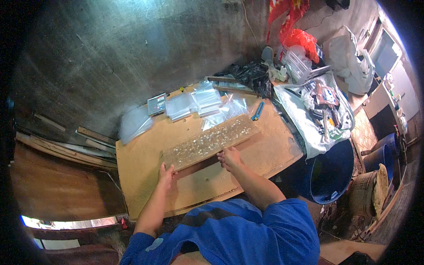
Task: The person picks up a rectangular wooden frame and places it on a cluttered workbench. They handle a small box, remove a black rubber ring, and place it on the table. They then place a clear plastic sheet over the frame and press it down.
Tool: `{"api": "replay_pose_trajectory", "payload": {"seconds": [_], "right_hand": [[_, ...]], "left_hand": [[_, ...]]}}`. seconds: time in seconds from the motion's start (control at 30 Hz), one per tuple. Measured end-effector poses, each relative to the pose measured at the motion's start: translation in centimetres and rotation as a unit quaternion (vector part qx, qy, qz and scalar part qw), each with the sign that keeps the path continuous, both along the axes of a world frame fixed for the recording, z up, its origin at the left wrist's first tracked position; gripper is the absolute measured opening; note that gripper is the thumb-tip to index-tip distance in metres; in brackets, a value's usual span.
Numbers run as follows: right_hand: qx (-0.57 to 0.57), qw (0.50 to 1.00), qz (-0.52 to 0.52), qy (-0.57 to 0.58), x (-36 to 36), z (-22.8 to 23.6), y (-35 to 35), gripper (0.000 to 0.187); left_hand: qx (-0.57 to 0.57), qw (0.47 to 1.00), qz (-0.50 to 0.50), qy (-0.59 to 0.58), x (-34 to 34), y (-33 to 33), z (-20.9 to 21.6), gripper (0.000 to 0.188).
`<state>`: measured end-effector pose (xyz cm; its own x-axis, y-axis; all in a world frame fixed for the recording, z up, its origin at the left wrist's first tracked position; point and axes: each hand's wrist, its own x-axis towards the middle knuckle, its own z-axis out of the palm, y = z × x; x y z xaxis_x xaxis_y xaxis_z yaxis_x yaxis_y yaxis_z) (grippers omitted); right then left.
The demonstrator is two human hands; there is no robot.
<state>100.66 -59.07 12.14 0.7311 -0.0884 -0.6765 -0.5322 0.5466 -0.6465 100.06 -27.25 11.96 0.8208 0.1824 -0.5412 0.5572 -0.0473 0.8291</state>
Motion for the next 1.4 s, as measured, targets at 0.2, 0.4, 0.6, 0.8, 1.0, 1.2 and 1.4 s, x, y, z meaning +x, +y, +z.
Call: {"api": "replay_pose_trajectory", "payload": {"seconds": [0.2, 0.4, 0.6, 0.8, 1.0, 1.2, 1.4], "right_hand": [[0.015, 1.000, -0.013, -0.015, -9.8, -0.3, 0.5, 0.013], [0.080, 0.989, 0.110, 0.060, -16.6, 0.1, -1.5, 0.022], [0.064, 0.973, 0.176, 0.136, -18.1, -1.8, -1.8, 0.019], [0.036, 0.959, 0.244, 0.138, -17.2, -2.3, -2.2, 0.020], [-0.163, 0.894, 0.417, 0.008, -14.5, -1.6, -4.9, 0.032], [-0.565, 0.806, 0.141, -0.102, -5.6, -1.7, -11.7, 0.025], [-0.663, 0.722, 0.164, -0.111, -0.8, -4.1, -13.8, 0.029]], "left_hand": [[-0.032, 0.998, 0.005, -0.058, -8.4, 1.8, -0.8, 0.063], [0.027, 0.991, -0.057, -0.118, -16.5, 4.9, -2.5, 0.071], [0.113, 0.986, -0.082, -0.091, -20.1, 6.0, -2.5, 0.071], [0.229, 0.969, -0.082, -0.046, -19.5, 6.5, -2.8, 0.063], [0.286, 0.955, -0.073, -0.036, -19.9, 5.8, -1.7, 0.065], [0.460, 0.877, -0.071, -0.116, -20.1, 5.5, -1.4, 0.063], [0.524, 0.840, -0.012, -0.145, -18.9, 6.7, -4.3, 0.064]]}}
